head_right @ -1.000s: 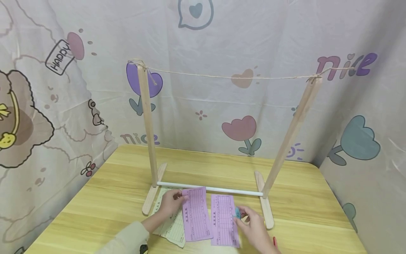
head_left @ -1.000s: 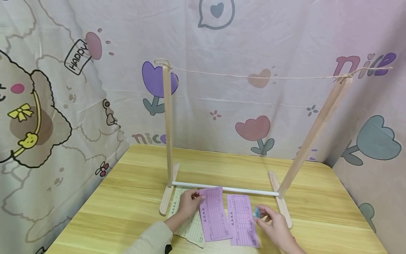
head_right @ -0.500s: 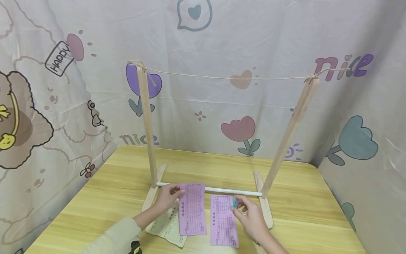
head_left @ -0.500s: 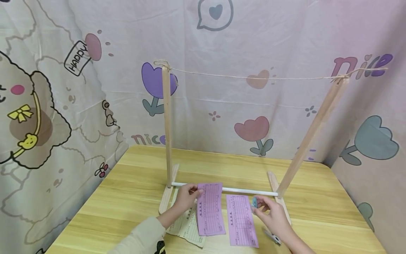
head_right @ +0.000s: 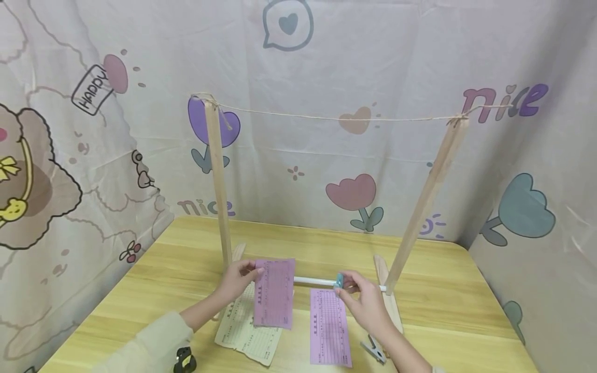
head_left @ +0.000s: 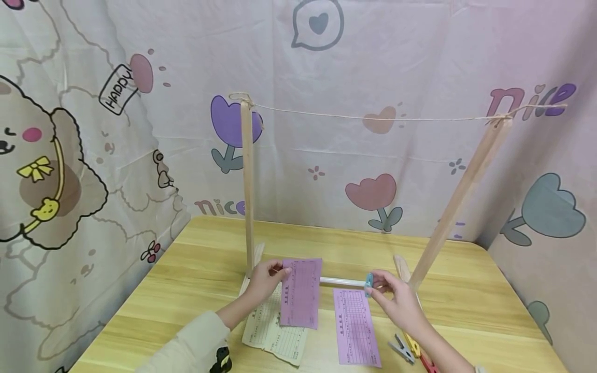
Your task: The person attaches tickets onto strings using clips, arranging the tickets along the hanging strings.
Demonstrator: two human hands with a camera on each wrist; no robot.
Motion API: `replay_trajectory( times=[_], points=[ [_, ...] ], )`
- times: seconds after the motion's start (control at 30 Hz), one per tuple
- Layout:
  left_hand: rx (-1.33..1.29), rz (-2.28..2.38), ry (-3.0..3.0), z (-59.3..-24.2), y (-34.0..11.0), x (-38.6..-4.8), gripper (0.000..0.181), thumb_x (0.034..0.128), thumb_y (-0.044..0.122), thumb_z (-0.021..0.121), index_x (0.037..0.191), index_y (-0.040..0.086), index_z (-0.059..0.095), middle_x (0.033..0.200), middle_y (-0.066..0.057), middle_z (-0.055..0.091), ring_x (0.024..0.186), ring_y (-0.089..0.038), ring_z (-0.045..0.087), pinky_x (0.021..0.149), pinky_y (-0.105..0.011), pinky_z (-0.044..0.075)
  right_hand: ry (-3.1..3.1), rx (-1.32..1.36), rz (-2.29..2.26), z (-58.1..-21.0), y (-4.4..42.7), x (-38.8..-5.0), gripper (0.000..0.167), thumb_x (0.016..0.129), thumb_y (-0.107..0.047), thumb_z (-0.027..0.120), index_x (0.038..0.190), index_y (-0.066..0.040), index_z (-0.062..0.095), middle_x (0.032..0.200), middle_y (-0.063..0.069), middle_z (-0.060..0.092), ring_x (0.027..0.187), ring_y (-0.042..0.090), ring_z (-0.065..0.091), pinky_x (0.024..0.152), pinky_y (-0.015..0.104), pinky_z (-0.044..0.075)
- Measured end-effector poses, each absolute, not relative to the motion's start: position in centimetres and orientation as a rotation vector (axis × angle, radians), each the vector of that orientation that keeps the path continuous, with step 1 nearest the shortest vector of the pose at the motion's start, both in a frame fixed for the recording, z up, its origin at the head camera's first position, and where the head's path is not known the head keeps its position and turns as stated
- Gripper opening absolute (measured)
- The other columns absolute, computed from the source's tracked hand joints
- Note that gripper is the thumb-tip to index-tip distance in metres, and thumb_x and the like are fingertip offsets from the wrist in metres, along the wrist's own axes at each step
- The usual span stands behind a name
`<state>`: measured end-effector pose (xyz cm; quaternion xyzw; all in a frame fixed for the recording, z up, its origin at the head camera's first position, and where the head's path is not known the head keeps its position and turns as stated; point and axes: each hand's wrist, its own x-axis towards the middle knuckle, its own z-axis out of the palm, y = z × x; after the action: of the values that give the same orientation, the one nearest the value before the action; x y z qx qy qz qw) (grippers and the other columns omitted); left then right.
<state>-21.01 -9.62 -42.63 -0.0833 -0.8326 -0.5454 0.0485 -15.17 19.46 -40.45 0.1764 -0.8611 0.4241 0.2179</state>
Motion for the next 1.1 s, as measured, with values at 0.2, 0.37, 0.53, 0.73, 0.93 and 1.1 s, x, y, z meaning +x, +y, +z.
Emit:
replay_trajectory(
  times=[0.2,0.37,0.53,0.73,0.93,1.1],
  points=[
    [-0.296,-1.657,-2.513,-41.4,-10.5,-21.6,0.008,0.0836,0.004,0.064,0.086,-0.003,0.065,0.075,-0.009,0.062,0.065,-0.009,0.051,0.058,-0.015,0.045,-2.355,0.549,1.194,-38.9,18.8,-15.8,0.030,0.075,0.002,0.072,0.103,0.003,0.063,0.083,0.000,0.067,0.075,0.001,0.059,0.066,0.022,0.054],
    [-0.291,-1.617,-2.509,-40.0,-11.3,-22.0,0.009,0.0827,0.003,0.065,0.087,-0.004,0.065,0.076,-0.010,0.062,0.064,-0.010,0.052,0.058,-0.016,0.046,-2.334,0.572,1.187,-37.5,18.2,-16.5,0.029,0.073,0.004,0.072,0.101,0.003,0.063,0.081,0.002,0.068,0.074,0.000,0.060,0.082,0.039,0.051],
    [-0.306,-1.541,-2.527,-37.9,-11.9,-22.4,0.012,0.0842,0.006,0.064,0.090,-0.004,0.065,0.078,-0.011,0.064,0.066,-0.009,0.054,0.059,-0.017,0.048,-2.291,0.644,1.201,-36.1,17.7,-17.3,0.028,0.073,0.008,0.070,0.100,0.006,0.062,0.080,0.007,0.068,0.074,-0.001,0.060,0.068,0.024,0.055],
    [-0.339,-1.530,-2.503,-35.4,-12.4,-23.0,0.015,0.0858,0.008,0.064,0.093,-0.005,0.065,0.082,-0.016,0.065,0.067,-0.009,0.055,0.061,-0.018,0.048,-2.291,0.674,1.257,-33.8,17.1,-18.0,0.027,0.078,0.004,0.068,0.104,0.006,0.061,0.084,0.010,0.068,0.079,-0.003,0.059,0.073,0.017,0.053],
    [-0.393,-1.506,-2.468,-33.1,-13.0,-23.8,0.015,0.0866,0.008,0.063,0.093,-0.006,0.064,0.083,-0.018,0.066,0.066,-0.009,0.055,0.061,-0.018,0.048,-2.267,0.735,1.290,-31.2,16.4,-18.7,0.028,0.080,0.003,0.067,0.107,0.006,0.059,0.087,0.012,0.067,0.081,0.005,0.062,0.075,0.016,0.052],
    [-0.433,-1.486,-2.440,-31.4,-13.1,-24.1,0.016,0.0863,0.008,0.063,0.092,-0.007,0.065,0.083,-0.020,0.067,0.066,-0.010,0.057,0.059,-0.017,0.048,-2.216,0.762,1.347,-29.2,15.8,-19.2,0.031,0.078,0.007,0.067,0.108,0.008,0.058,0.089,0.017,0.067,0.083,-0.001,0.060,0.075,0.013,0.051]
  ],
)
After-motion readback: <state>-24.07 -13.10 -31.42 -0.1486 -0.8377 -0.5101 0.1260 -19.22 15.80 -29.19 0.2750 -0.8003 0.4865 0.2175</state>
